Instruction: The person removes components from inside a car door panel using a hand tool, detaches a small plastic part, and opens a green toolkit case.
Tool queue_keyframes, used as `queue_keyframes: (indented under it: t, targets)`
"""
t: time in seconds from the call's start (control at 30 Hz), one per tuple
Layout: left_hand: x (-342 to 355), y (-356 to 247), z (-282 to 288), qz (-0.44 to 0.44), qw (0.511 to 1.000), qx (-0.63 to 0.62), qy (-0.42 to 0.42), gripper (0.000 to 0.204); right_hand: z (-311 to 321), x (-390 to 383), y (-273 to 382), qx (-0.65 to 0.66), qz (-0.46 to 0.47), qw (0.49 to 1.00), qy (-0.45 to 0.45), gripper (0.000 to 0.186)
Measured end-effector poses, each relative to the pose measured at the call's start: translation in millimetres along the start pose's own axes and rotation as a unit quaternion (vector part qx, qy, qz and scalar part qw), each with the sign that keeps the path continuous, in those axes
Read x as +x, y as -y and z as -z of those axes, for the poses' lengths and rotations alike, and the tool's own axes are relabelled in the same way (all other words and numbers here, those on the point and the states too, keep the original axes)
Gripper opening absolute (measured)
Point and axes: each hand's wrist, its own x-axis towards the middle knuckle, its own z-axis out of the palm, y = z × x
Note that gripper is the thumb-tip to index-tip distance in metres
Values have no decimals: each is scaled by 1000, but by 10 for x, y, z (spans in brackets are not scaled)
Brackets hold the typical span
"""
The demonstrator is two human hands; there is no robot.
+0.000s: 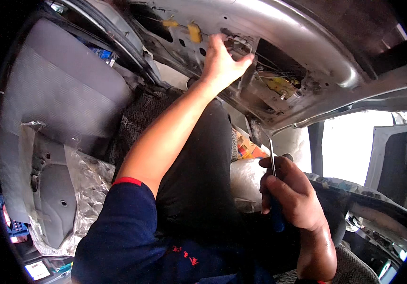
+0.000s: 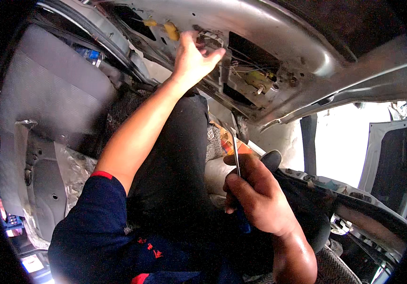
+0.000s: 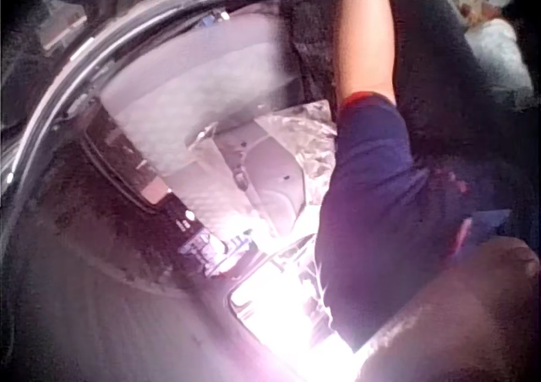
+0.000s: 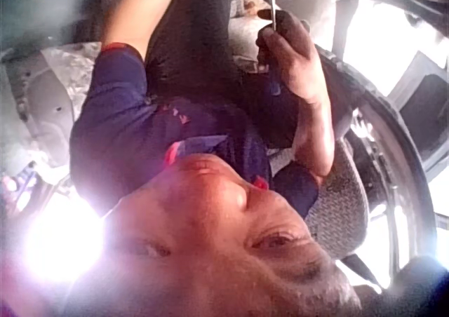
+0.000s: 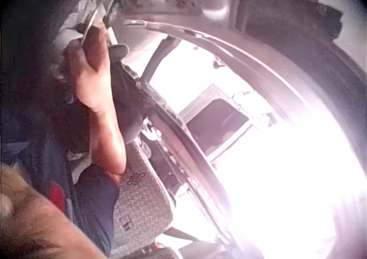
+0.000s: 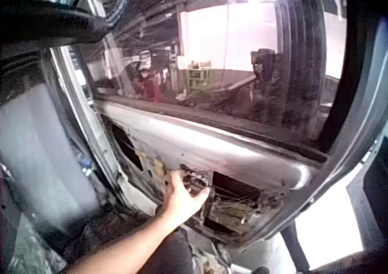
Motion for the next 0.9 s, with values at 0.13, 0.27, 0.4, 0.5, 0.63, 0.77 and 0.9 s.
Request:
queue_keyframes:
  t: [0.13, 0.27, 0.4, 0.5, 0.63, 0.77, 0.9]
  targets:
    - [-6, -174, -106, -10, 999, 13, -46, 95, -55, 0, 12, 5, -20, 1000, -22, 35]
    - [52, -148, -100, -16, 998, -13, -55, 91, -51, 144, -27, 9, -30, 999, -42, 38]
    - [23, -136, -75, -44, 995, -26, -82, 77, 17, 304, -124, 56, 16, 997, -51, 53]
    - [53, -128, -14, -55, 992, -108, -44, 77, 66, 445, -154, 52, 53, 994, -78, 61]
    - [23, 14, 37, -88, 989, -100, -66, 76, 44, 720, -244, 39, 76, 992, -87, 59]
    - [-3, 52, 33, -97, 988, -110, -57, 79, 98, 886, 0, -94, 50, 984, -141, 59]
    - [-9, 46, -3, -113, 985, -102, -84, 82, 135, 1120, 366, -183, 79, 965, -173, 25]
